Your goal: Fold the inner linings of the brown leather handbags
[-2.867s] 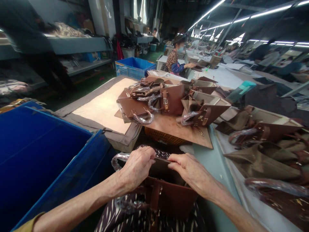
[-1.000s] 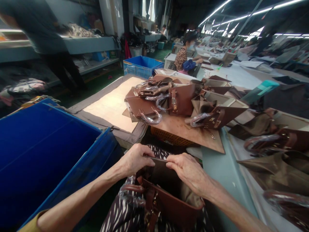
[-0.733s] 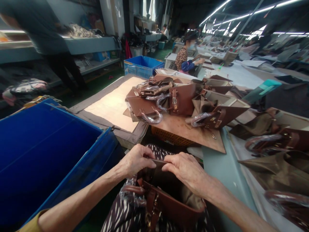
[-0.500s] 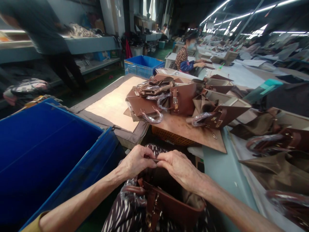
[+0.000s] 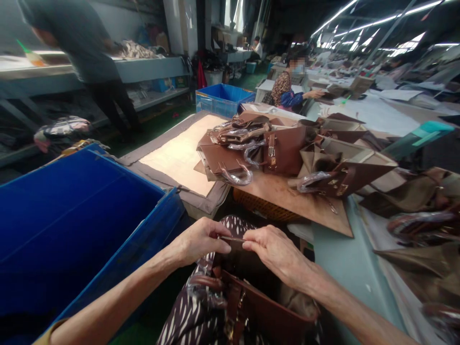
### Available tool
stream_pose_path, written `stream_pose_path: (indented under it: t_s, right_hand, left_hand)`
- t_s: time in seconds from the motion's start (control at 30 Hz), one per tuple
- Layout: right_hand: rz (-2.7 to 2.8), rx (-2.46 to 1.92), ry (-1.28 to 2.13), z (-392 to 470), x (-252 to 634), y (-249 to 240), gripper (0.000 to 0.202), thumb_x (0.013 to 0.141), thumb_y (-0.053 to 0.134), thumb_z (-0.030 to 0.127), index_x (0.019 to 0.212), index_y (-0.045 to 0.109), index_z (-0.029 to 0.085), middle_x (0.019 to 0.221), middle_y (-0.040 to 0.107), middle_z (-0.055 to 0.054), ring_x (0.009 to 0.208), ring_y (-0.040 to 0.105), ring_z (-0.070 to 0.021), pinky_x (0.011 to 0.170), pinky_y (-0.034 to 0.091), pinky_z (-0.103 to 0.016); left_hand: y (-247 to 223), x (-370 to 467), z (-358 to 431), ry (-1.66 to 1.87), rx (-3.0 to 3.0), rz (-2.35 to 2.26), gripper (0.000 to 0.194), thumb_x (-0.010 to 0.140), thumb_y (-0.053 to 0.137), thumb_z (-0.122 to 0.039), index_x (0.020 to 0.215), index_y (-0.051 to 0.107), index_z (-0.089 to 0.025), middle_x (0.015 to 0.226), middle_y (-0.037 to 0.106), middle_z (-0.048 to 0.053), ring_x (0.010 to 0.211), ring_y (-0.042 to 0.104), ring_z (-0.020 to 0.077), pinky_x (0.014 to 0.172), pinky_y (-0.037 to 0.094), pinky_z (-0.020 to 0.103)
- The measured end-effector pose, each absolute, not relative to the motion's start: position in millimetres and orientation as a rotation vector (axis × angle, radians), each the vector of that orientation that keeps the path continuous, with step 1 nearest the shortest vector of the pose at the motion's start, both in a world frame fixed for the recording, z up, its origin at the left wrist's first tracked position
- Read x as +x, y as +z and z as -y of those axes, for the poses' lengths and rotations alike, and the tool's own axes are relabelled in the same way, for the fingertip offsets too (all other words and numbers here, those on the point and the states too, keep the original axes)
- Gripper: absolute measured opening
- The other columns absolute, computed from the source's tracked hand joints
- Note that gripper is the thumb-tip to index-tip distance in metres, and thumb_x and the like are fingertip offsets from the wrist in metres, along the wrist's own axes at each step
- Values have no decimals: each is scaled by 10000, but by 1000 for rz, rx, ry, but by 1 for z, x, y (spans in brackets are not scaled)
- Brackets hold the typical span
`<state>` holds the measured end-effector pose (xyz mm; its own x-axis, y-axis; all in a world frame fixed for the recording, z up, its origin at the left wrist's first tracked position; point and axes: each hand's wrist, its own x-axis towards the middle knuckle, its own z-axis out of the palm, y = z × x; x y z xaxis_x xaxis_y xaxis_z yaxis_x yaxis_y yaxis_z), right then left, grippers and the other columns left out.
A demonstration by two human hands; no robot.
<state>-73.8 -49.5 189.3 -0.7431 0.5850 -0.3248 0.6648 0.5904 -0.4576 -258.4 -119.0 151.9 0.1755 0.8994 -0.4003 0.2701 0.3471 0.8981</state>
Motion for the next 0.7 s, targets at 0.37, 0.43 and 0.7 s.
stream_pose_path:
  t_s: [0.37, 0.43, 0.7]
  right_hand:
    - [-2733, 948, -936, 50, -74, 187, 250, 853, 439, 261, 671, 602, 207, 630, 596, 30, 627, 507, -109, 583, 284, -223]
    - [-2744, 892, -948, 50, -77, 187, 267, 860, 423, 246, 659, 593, 198, 608, 581, 31, 595, 492, -100, 574, 285, -221]
    - [-2762, 893, -882, 49, -78, 184, 257, 867, 431, 276, 699, 612, 207, 655, 606, 18, 680, 505, -126, 610, 294, -227]
  left_hand:
    - [142, -250, 117, 651, 1149, -1422, 222, 703, 550, -304, 747, 664, -119, 431, 433, -57, 388, 376, 68, 383, 252, 178]
    - [143, -248, 117, 682, 1170, -1441, 204, 705, 547, -292, 720, 661, -123, 427, 423, -61, 391, 370, 64, 392, 252, 178]
    - [148, -242, 121, 724, 1230, -1456, 189, 723, 518, -261, 668, 635, -123, 490, 421, -55, 464, 362, 66, 441, 256, 180]
